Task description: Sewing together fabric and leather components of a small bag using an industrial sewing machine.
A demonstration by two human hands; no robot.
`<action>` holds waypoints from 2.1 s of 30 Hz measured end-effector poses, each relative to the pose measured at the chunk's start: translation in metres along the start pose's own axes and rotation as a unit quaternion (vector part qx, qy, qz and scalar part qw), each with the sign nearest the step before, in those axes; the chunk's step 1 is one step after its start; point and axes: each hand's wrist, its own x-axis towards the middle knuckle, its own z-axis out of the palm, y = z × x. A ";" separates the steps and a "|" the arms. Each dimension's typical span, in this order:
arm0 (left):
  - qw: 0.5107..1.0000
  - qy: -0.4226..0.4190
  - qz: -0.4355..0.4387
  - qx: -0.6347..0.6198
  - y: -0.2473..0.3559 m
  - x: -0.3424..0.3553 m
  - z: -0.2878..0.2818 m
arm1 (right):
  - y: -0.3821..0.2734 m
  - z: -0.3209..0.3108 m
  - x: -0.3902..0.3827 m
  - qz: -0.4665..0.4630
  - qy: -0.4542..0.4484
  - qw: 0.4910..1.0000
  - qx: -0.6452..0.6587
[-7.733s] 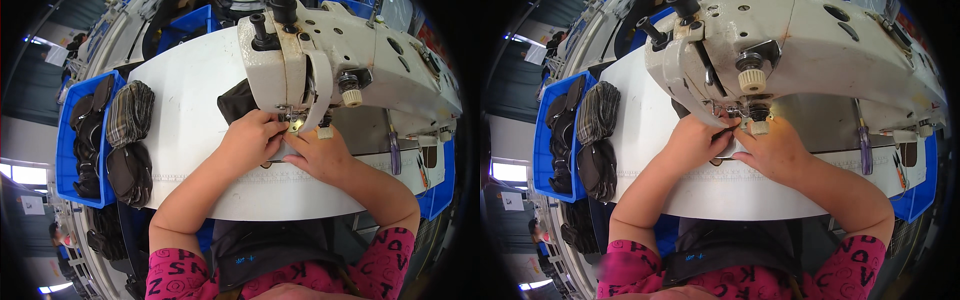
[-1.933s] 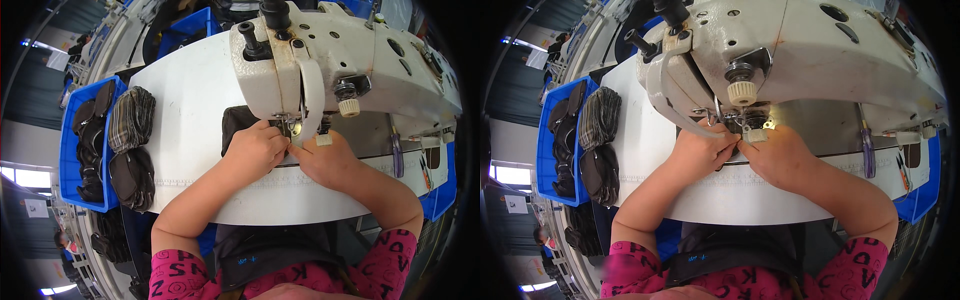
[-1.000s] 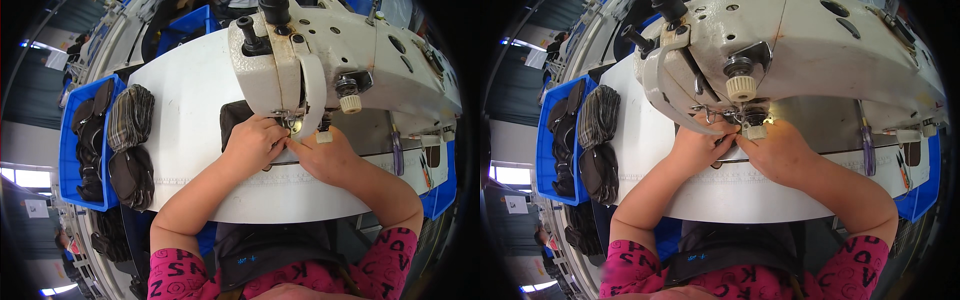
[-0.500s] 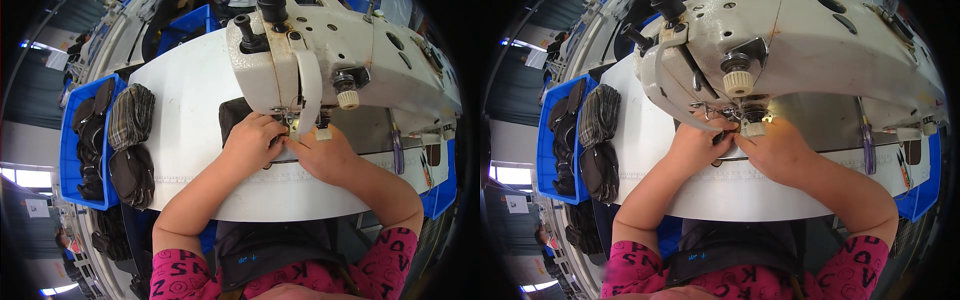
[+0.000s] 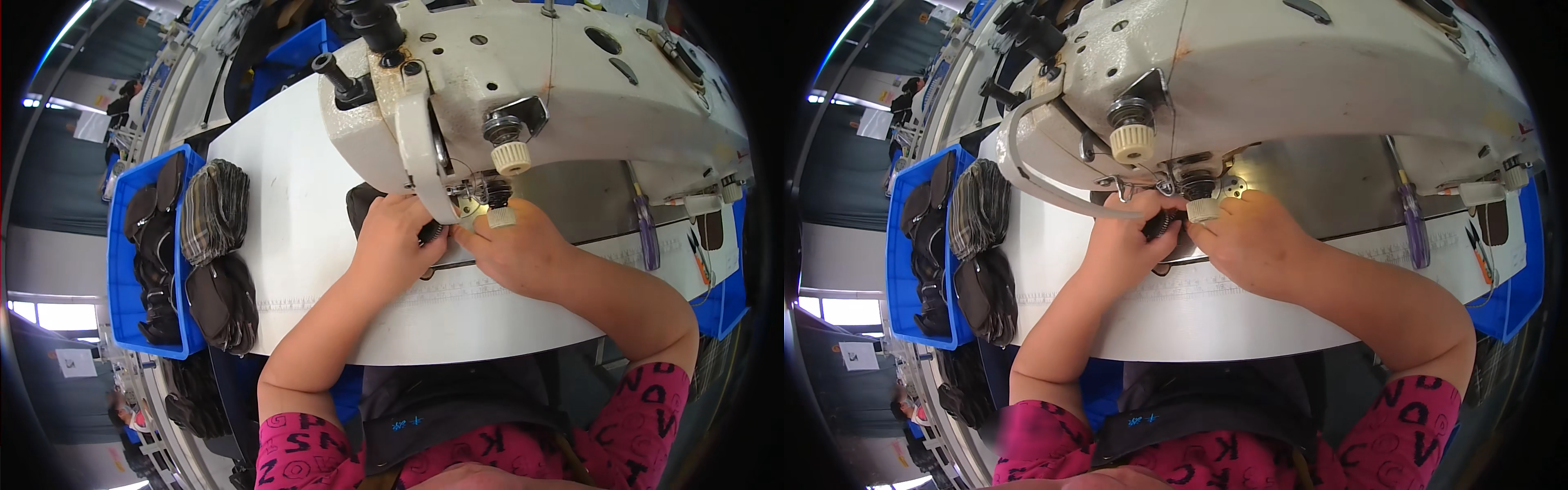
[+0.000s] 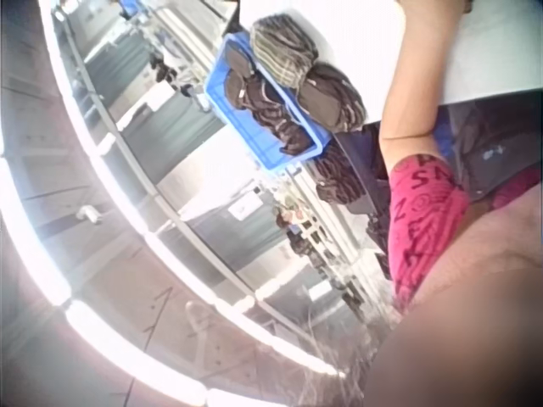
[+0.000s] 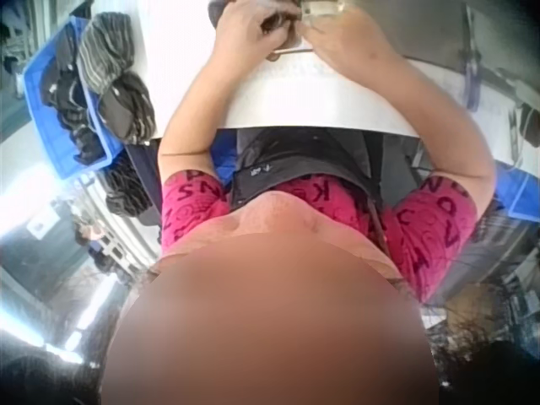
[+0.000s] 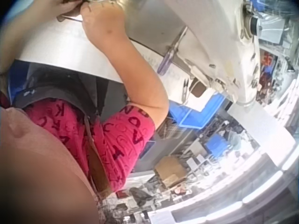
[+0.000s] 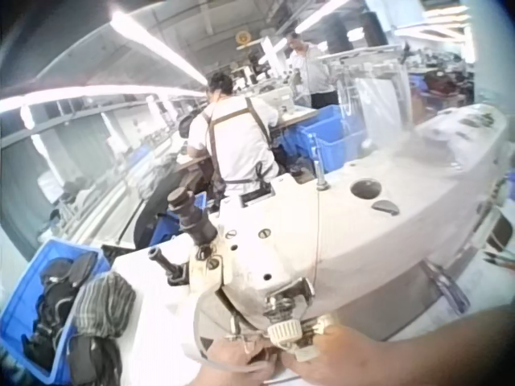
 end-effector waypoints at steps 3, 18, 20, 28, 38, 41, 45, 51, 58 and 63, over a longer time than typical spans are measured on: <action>0.989 -0.020 -0.088 -0.117 0.000 0.000 0.000 | -0.001 0.001 -0.001 0.010 -0.019 1.000 0.005; 0.978 0.104 0.121 0.134 -0.005 0.003 0.006 | -0.002 0.005 -0.003 0.010 -0.023 1.000 0.005; 0.990 0.052 0.061 0.115 -0.001 0.002 0.004 | -0.003 0.004 -0.003 0.010 -0.020 1.000 0.003; 1.000 0.004 -0.013 0.001 -0.005 0.004 0.006 | -0.004 0.004 -0.004 -0.003 -0.021 1.000 -0.019; 0.999 -0.019 0.035 0.013 -0.003 0.002 -0.002 | -0.007 -0.002 0.002 0.008 -0.054 0.999 -0.002; 0.999 -0.024 0.035 0.000 -0.004 -0.004 -0.003 | -0.009 -0.003 0.003 0.006 -0.050 0.999 0.003; 0.998 -0.029 0.041 0.037 -0.001 -0.006 -0.003 | -0.010 -0.001 0.004 0.003 -0.031 1.000 -0.003; 0.996 -0.018 0.057 0.070 -0.002 -0.002 0.006 | -0.009 -0.001 0.007 0.023 -0.019 0.999 -0.043; 0.997 0.011 0.046 0.053 0.000 -0.003 0.008 | -0.008 -0.001 0.011 0.046 -0.030 0.996 -0.066; 0.993 0.007 -0.039 -0.110 -0.015 -0.004 -0.010 | -0.007 0.003 0.008 0.048 -0.010 0.997 -0.063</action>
